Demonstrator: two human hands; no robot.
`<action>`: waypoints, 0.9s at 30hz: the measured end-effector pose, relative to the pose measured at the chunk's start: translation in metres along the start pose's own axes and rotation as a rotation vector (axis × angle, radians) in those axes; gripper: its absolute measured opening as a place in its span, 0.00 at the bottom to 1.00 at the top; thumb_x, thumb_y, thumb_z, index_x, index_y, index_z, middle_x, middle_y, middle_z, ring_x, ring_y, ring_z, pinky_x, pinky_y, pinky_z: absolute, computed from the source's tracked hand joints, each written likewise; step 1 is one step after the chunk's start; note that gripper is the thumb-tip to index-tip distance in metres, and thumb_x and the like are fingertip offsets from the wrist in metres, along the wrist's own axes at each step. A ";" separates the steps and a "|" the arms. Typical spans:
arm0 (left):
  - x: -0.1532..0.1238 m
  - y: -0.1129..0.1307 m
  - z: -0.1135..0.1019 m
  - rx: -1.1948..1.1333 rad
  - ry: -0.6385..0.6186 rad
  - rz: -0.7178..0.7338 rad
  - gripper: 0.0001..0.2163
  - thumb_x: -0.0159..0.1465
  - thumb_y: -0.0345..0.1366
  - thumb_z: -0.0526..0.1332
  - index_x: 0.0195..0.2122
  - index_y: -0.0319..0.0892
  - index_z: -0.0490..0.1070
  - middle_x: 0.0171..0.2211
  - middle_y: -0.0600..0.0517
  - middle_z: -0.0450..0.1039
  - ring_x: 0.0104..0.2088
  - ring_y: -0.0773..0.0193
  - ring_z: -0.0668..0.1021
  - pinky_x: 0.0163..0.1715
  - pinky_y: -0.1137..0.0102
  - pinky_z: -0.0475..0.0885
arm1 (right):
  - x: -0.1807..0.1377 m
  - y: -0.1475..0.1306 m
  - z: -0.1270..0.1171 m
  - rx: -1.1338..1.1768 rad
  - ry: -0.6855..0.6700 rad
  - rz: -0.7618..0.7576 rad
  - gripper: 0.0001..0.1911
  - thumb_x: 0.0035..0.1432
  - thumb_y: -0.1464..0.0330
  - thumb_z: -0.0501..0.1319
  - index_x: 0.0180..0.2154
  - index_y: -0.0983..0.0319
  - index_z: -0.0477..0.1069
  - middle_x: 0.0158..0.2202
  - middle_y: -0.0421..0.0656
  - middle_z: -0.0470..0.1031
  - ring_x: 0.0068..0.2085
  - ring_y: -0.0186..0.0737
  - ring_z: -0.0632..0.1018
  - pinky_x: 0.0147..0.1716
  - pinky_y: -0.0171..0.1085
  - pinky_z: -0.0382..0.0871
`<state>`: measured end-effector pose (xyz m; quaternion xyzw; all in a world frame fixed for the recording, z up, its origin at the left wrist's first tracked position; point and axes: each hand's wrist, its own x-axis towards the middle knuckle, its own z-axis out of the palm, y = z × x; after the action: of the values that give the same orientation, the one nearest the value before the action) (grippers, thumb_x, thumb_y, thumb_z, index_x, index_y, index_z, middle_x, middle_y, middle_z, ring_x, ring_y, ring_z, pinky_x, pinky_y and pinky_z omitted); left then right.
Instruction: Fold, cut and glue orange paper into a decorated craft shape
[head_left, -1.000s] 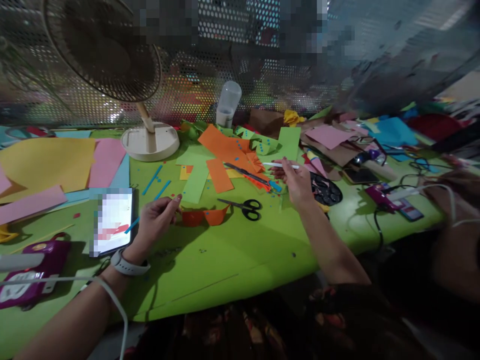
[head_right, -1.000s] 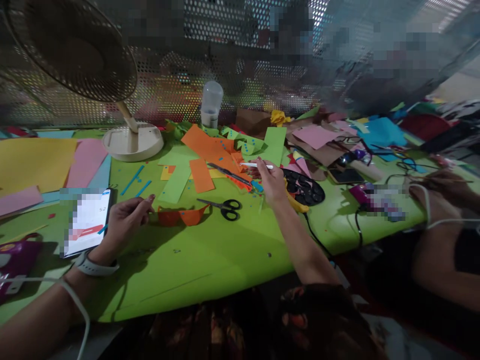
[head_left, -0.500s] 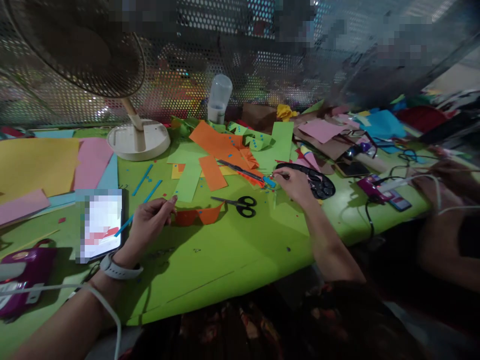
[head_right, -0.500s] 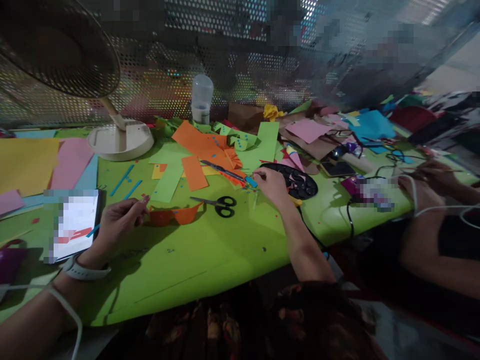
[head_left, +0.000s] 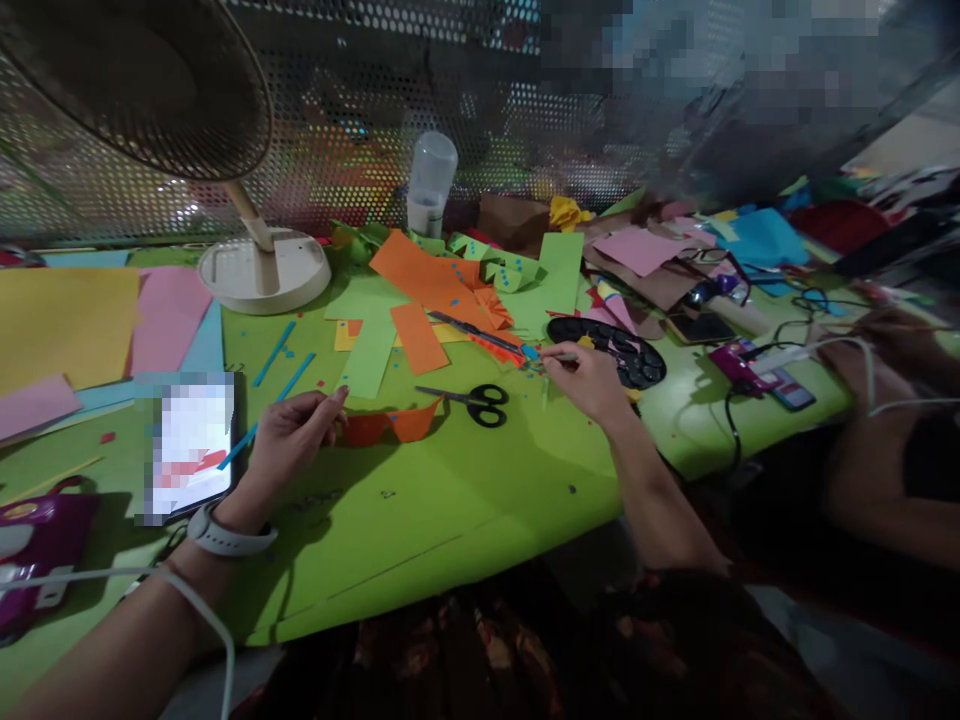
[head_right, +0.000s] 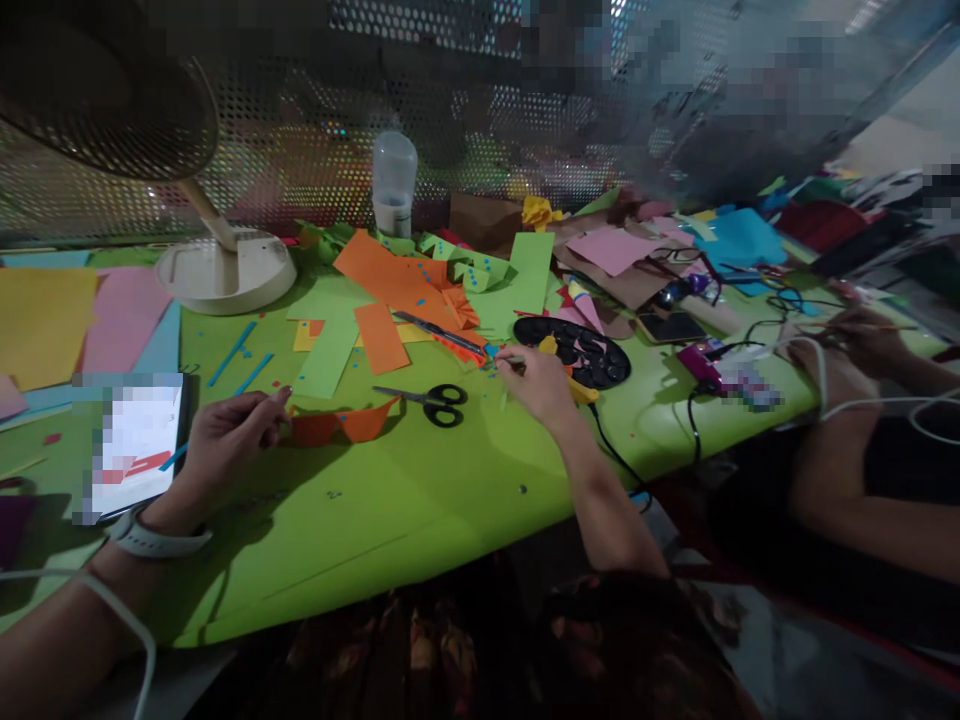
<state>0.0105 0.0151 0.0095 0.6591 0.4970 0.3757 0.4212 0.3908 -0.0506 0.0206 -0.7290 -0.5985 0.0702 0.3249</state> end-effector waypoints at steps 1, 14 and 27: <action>0.000 0.001 0.000 0.005 -0.001 0.003 0.18 0.63 0.45 0.63 0.19 0.41 0.70 0.14 0.57 0.65 0.17 0.72 0.66 0.20 0.73 0.59 | -0.001 0.000 0.001 0.001 -0.003 0.004 0.12 0.56 0.65 0.59 0.37 0.60 0.80 0.32 0.44 0.82 0.31 0.41 0.81 0.34 0.38 0.73; 0.001 0.001 0.000 0.027 -0.004 -0.028 0.17 0.63 0.44 0.63 0.20 0.41 0.70 0.14 0.57 0.65 0.18 0.71 0.66 0.20 0.72 0.59 | -0.002 0.009 0.016 0.123 -0.023 -0.006 0.09 0.56 0.67 0.60 0.37 0.59 0.79 0.35 0.44 0.83 0.35 0.42 0.83 0.39 0.42 0.76; 0.000 0.002 0.000 0.028 -0.012 -0.029 0.16 0.63 0.43 0.63 0.20 0.41 0.72 0.14 0.56 0.66 0.18 0.71 0.66 0.21 0.73 0.60 | -0.003 0.013 0.017 0.136 -0.049 -0.061 0.10 0.57 0.66 0.60 0.37 0.58 0.79 0.38 0.44 0.83 0.38 0.44 0.83 0.43 0.45 0.76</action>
<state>0.0109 0.0151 0.0118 0.6599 0.5091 0.3587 0.4203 0.3920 -0.0470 -0.0008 -0.6846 -0.6221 0.1186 0.3610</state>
